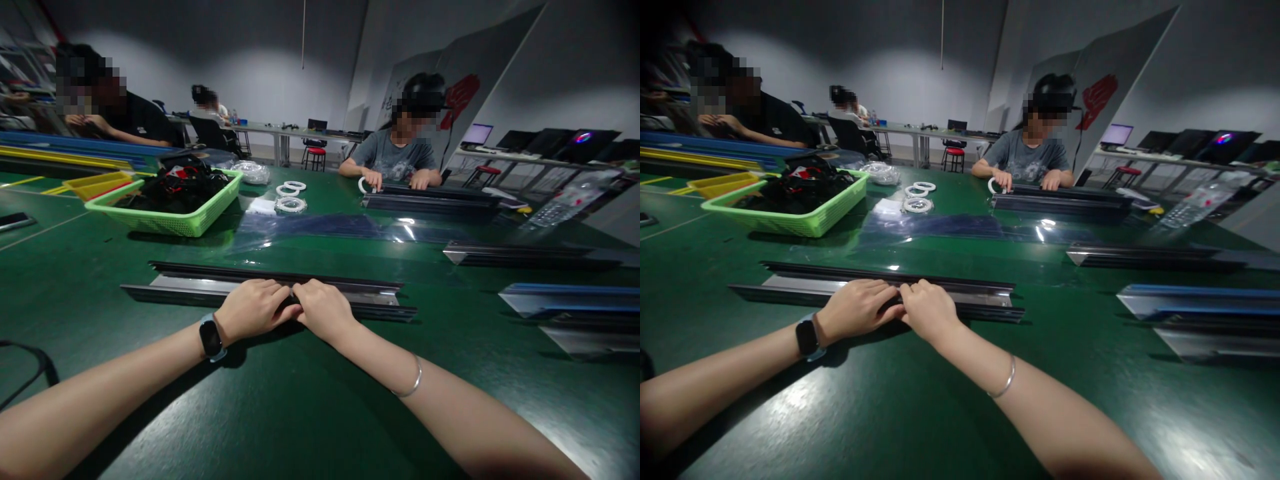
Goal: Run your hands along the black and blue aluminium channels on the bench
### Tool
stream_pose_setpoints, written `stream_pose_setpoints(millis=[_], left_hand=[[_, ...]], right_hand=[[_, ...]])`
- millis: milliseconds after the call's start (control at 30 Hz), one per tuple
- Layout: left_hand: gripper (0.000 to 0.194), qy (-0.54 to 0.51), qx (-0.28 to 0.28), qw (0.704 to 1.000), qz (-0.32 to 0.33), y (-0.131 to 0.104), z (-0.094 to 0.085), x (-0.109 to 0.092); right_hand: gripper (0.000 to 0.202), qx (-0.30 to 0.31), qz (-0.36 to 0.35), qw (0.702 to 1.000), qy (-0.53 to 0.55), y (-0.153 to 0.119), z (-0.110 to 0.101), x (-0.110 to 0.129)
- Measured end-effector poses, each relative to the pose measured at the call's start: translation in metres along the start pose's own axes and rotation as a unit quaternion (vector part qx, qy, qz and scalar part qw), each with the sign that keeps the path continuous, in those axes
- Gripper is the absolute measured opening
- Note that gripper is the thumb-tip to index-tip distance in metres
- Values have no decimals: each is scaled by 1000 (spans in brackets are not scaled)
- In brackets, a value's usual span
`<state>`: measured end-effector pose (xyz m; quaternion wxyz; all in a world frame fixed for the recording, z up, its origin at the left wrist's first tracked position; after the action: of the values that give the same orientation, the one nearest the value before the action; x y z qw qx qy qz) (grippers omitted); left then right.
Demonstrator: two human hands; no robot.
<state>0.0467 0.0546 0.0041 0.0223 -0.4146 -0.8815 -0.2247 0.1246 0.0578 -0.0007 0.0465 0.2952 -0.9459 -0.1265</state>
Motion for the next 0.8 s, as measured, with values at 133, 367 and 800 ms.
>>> stream_pose_setpoints(millis=[133,367,800], left_hand=[[28,-7,-31,999,-7,-2,-4,1],[26,-3,-43,999,-16,-3,-3,2],[28,-5,-33,999,-18,1,-6,1]], right_hand=[[25,-31,53,998,33,-4,-3,-3],[22,-7,52,998,32,-3,-3,-1],[27,-2,71,996,48,-4,-4,-2]])
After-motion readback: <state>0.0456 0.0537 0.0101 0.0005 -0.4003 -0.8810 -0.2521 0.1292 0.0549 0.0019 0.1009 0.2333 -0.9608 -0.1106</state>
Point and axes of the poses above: each hand's wrist, its own y-axis towards the middle knuckle, its own z-axis out of the palm, x = y × z, the point moved 7 cm from there along y, towards the middle knuckle, and after that the axes turned 2 degrees about y, right-handed, at the moved point
